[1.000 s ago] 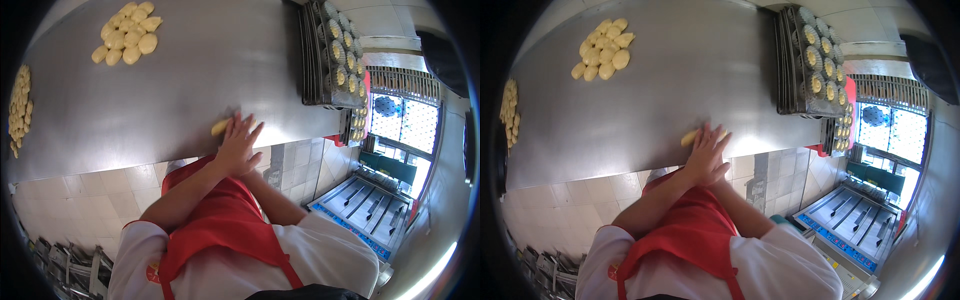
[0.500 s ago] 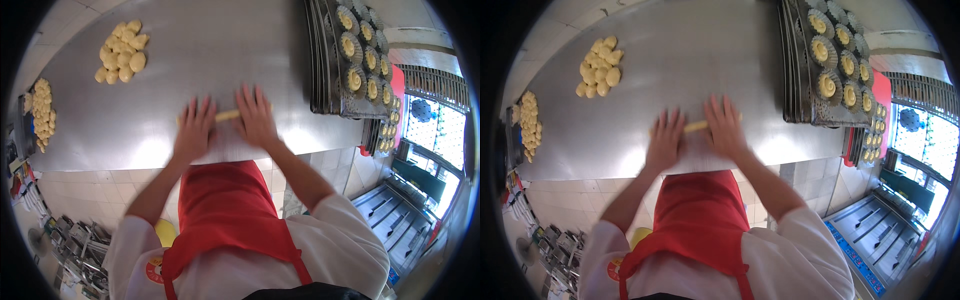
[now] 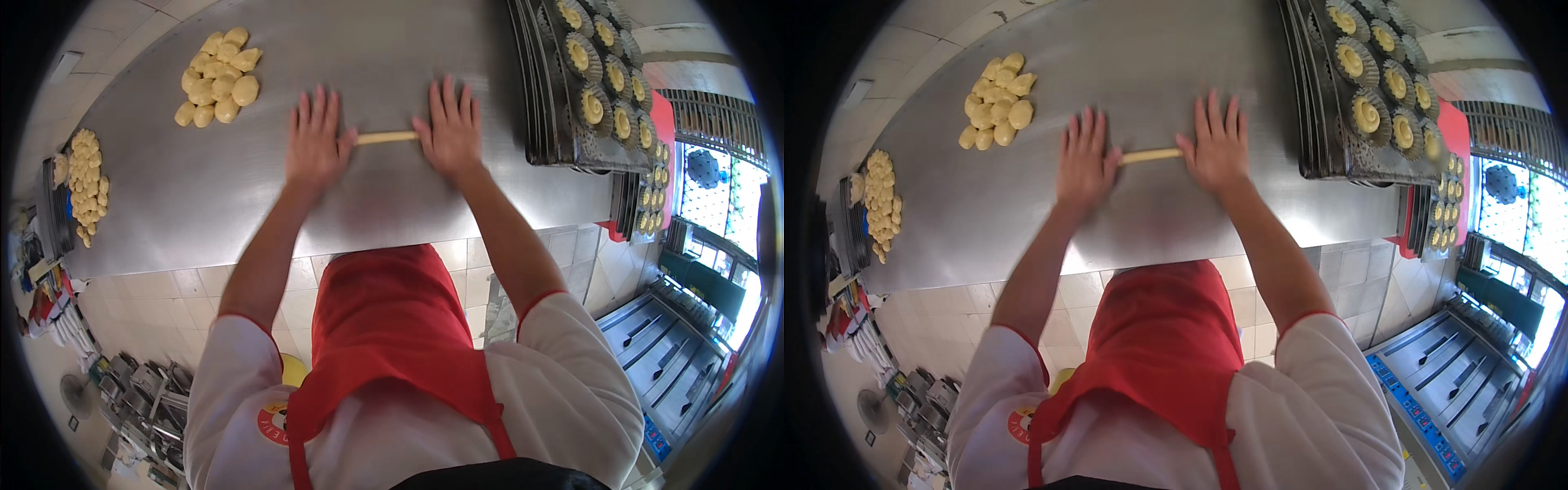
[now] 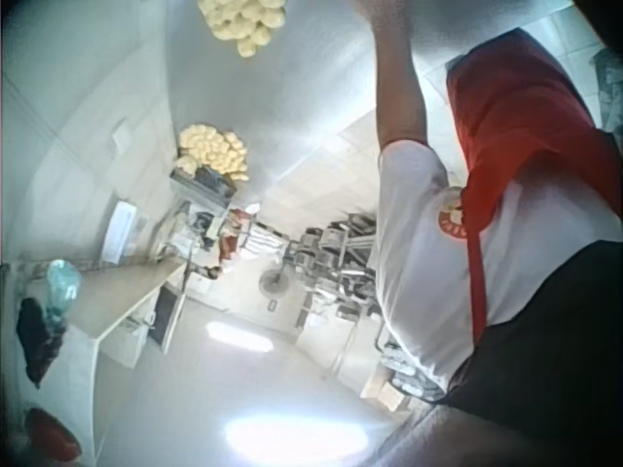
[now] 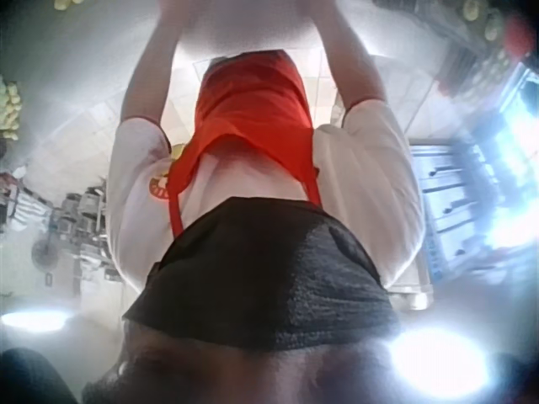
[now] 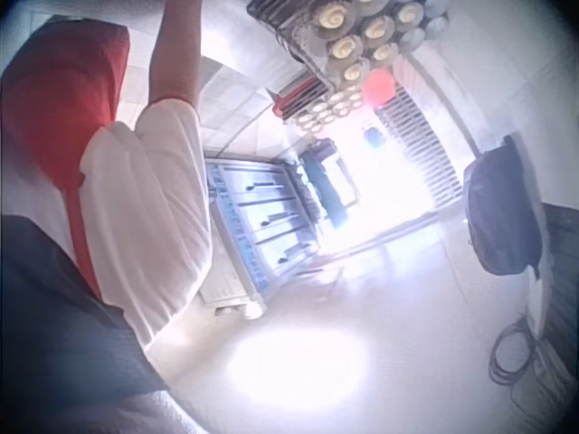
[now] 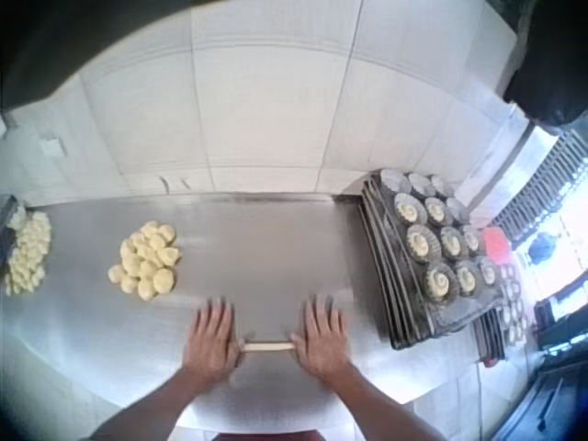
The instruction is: The person rolls small dough portions into long strips by hand, coils each strip into a spiral shape, and places them into individual paper liners on a baking tray.
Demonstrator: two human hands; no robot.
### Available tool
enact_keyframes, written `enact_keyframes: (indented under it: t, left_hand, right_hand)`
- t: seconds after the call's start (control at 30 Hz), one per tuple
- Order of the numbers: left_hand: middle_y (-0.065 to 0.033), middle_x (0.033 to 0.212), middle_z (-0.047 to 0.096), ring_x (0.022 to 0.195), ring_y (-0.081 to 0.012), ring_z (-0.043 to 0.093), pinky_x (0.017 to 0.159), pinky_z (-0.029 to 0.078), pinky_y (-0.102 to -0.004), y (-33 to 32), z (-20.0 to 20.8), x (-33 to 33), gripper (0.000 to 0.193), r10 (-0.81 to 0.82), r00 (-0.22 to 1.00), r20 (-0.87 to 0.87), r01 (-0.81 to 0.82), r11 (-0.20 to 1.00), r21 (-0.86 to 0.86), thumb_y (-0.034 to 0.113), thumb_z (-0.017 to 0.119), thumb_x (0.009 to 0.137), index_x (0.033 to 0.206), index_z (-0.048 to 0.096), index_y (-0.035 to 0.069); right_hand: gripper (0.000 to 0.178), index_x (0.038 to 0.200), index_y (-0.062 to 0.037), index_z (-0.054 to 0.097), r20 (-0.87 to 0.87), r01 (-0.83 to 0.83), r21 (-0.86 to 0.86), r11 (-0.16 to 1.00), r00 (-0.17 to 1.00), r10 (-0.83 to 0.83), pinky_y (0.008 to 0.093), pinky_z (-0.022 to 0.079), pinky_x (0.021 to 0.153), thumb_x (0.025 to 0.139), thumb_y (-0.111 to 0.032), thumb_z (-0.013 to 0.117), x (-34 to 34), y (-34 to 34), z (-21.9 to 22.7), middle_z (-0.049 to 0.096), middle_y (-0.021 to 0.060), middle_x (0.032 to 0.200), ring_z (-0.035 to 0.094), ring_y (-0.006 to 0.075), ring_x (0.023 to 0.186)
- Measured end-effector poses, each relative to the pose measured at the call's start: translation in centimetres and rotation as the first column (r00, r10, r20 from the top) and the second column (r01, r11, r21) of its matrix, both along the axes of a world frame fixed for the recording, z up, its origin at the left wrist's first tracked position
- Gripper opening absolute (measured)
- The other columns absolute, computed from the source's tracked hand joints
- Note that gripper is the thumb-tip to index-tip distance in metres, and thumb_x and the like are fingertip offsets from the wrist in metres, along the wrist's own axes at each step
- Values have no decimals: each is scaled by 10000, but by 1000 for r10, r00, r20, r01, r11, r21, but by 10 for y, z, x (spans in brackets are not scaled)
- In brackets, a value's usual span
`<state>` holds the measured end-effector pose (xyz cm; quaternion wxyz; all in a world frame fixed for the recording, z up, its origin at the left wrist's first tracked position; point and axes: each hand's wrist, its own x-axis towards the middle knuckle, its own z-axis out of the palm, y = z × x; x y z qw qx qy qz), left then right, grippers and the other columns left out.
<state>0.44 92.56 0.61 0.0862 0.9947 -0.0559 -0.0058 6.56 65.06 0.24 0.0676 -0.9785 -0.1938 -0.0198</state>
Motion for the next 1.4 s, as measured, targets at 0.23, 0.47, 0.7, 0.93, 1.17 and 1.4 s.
enact_keyframes:
  t: [0.23,0.47,0.7,0.93,1.17,1.4]
  left_hand:
    - [-164,1577,518,1421,-430,501,1150,458,-501,41,33,-157,539,-135,981,-138,96,961,-260,226,705,989,1496,586,84]
    - [-47,1004,758,801,-201,704,761,567,-335,44,32,-154,320,-24,879,-476,-472,92,-877,112,822,931,1236,729,80]
    - [-29,933,749,879,-123,714,796,556,-271,-15,84,-166,265,-479,860,-175,-319,-237,-918,-28,827,909,1123,695,58]
    - [-56,1011,787,939,-122,734,851,584,-286,-30,118,-166,211,-513,858,16,-343,-596,-726,-107,749,938,1094,713,31]
    - [-110,1101,780,1009,-178,747,960,616,-346,-35,153,-127,215,-601,772,-208,-592,-559,-581,5,733,994,1209,733,-9]
    - [-100,1088,784,973,-139,733,881,609,-311,-111,160,-39,295,-271,926,-263,-316,-174,-933,169,768,1016,1238,750,-24]
  right_hand:
    - [489,1455,-175,623,-39,106,104,989,994,-102,555,392,1152,970,-172,680,-164,-40,30,534,56,1567,495,318,1444]
    - [120,1091,-32,762,-627,-2,370,929,737,251,422,588,816,987,-83,728,-201,-28,161,765,129,976,762,284,938]
    - [190,1105,-7,788,-64,-9,537,843,997,51,315,590,812,916,6,805,-184,40,322,769,109,1025,751,189,877]
    - [166,1120,-24,797,-495,282,581,764,867,56,281,565,807,962,-73,806,-220,46,310,798,43,980,712,94,880]
    - [213,1237,14,728,-531,491,816,306,846,56,318,605,924,1079,-113,662,-202,12,242,771,76,1128,727,143,1059]
    - [416,1405,66,609,-627,627,779,-28,779,-13,380,636,985,1063,-153,701,-136,4,205,700,147,1320,706,223,1188]
